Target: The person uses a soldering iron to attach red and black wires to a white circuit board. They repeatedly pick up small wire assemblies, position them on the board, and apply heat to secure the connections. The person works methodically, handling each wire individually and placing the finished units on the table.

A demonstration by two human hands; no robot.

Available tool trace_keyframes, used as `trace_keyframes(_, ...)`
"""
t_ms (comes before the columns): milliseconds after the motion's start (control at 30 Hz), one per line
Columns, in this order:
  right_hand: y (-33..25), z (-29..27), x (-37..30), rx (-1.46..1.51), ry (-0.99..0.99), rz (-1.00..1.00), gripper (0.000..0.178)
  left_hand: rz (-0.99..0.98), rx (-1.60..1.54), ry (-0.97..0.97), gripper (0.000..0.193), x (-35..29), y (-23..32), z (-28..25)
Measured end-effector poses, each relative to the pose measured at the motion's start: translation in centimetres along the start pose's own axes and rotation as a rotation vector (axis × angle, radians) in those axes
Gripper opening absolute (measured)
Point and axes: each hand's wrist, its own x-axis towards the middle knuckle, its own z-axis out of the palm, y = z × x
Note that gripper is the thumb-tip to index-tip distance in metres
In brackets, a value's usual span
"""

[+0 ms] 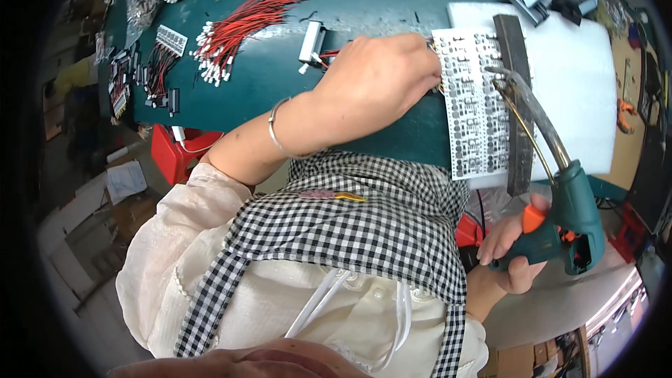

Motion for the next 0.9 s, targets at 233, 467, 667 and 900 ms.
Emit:
trace_keyframes(233,-0.3,-0.4,0.6,-0.009,-0.052,-0.023,0.079,0.015,0.082,0.020,0.015,-4.1,-0.9,-5.1)
trace_keyframes(467,-0.3,0.0,0.6,-0.006,-0.034,-0.060,0.078,-0.178,-0.112,0.192,0.011,-1.3,-6.6,-6.6)
trace_keyframes(667,0.0,1.0,0.4,0.058,-0.006,-0.065,0.080,-0.217,0.359,0.273,0.023,4.3,-11.2,-3.9)
trace_keyframes(900,0.1,1.3,0.1,-0.068,0.047,-0.085,0.082,-0.290,-0.083,0.226,0.007,5.6,-4.9,-5.6)
